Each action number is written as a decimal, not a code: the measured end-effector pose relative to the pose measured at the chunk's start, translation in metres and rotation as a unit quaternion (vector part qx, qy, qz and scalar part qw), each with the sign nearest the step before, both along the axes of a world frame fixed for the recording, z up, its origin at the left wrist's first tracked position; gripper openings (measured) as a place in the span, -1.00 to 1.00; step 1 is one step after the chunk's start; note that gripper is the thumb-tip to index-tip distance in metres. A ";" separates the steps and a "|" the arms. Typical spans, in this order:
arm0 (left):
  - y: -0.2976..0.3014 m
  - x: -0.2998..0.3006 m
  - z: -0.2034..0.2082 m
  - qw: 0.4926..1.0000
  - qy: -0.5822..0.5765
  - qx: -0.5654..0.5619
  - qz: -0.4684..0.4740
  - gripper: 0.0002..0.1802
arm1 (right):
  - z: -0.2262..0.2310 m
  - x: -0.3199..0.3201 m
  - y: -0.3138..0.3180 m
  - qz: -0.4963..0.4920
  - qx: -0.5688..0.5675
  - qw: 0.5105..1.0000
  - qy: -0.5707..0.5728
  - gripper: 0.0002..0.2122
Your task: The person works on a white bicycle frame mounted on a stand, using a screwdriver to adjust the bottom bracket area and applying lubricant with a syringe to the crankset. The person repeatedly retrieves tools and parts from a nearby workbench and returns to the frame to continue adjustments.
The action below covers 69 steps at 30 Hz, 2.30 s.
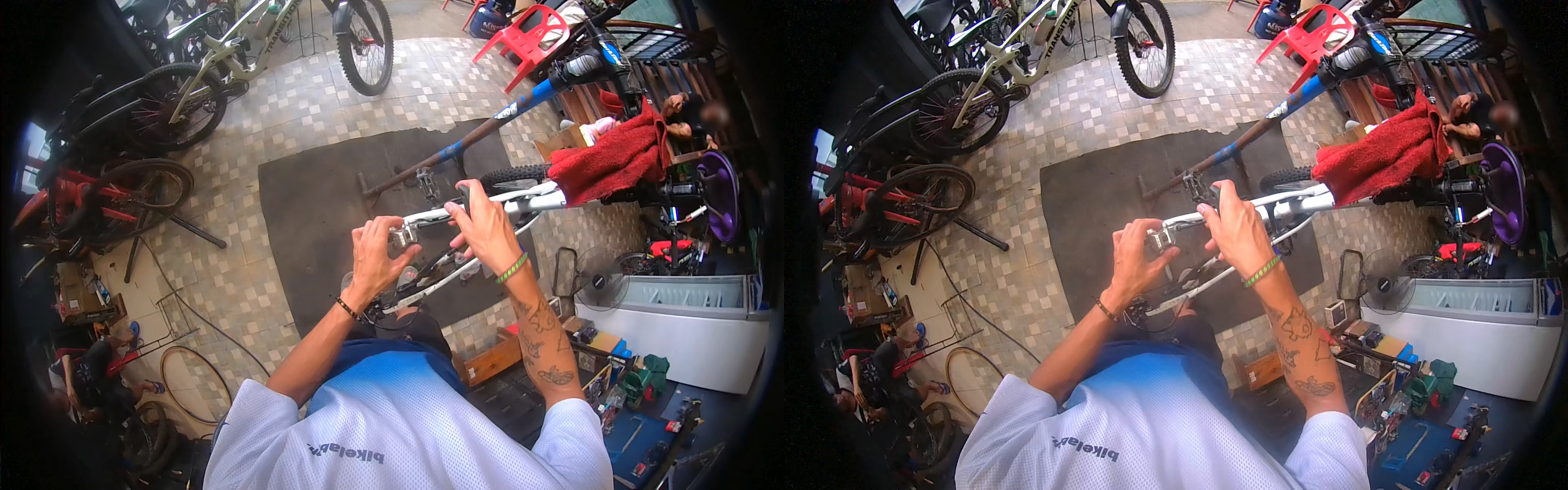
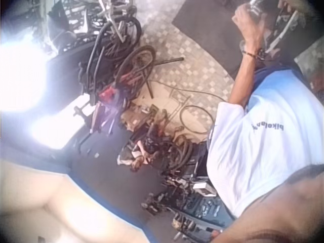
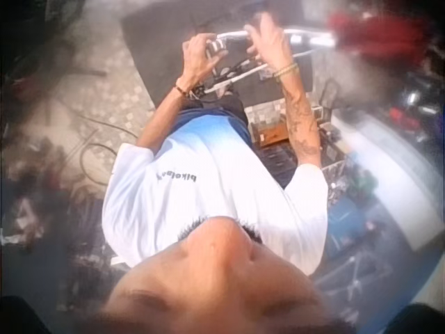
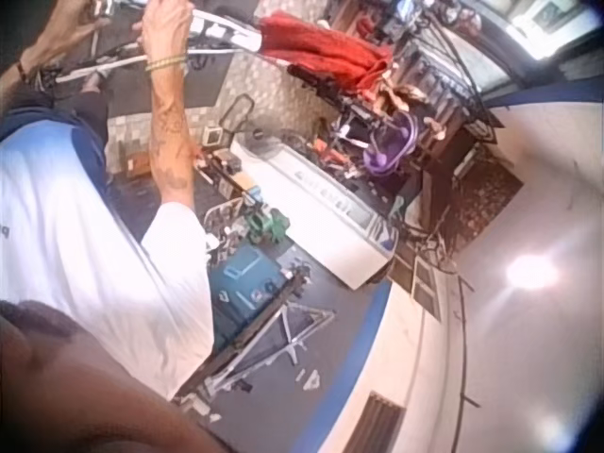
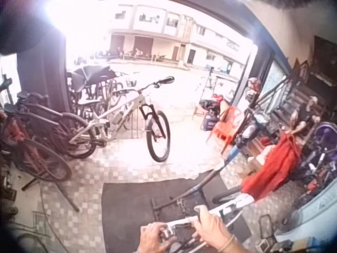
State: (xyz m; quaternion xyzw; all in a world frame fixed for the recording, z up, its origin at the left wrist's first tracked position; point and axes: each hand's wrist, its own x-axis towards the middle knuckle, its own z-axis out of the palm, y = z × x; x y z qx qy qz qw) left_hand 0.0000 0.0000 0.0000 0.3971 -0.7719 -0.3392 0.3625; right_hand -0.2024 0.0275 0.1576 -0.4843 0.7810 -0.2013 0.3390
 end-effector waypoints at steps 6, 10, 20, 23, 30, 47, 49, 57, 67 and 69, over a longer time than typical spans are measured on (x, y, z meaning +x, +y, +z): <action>-0.005 -0.001 -0.002 1.000 -0.009 -0.018 -0.011 -0.51 | -0.025 -0.018 -0.009 0.235 -0.163 0.935 0.210 -0.79; -0.006 -0.001 -0.015 0.999 0.024 -0.005 -0.040 -0.45 | -0.041 -0.049 -0.001 0.451 -0.339 0.776 0.280 -0.88; 0.003 0.006 -0.007 0.996 0.028 0.039 -0.072 -0.44 | -0.007 -0.054 0.026 0.337 -0.266 0.848 0.310 -0.53; -0.007 -0.001 -0.007 0.993 0.062 0.029 -0.097 -0.46 | 0.001 -0.047 0.017 0.289 -0.280 0.871 0.280 -0.52; -0.009 0.008 -0.012 0.996 0.046 0.003 -0.073 -0.46 | 0.013 -0.016 0.008 0.048 -0.103 0.966 0.231 -0.45; -0.008 0.022 -0.016 0.991 0.041 0.039 -0.120 -0.38 | 0.031 0.035 0.028 0.222 -0.235 0.913 0.250 -0.69; -0.007 0.021 -0.018 0.992 0.044 0.037 -0.117 -0.38 | 0.029 0.036 0.028 0.234 -0.236 0.908 0.254 -0.69; -0.005 0.018 -0.022 0.994 0.067 0.011 -0.085 -0.41 | 0.037 0.043 0.031 0.247 -0.257 0.895 0.268 -0.70; -0.004 0.015 -0.022 0.995 0.060 0.004 -0.077 -0.44 | 0.032 0.026 0.016 0.353 -0.326 0.800 0.360 -0.64; -0.003 0.014 -0.022 0.995 0.064 0.003 -0.076 -0.44 | 0.031 0.022 0.014 0.384 -0.353 0.773 0.362 -0.56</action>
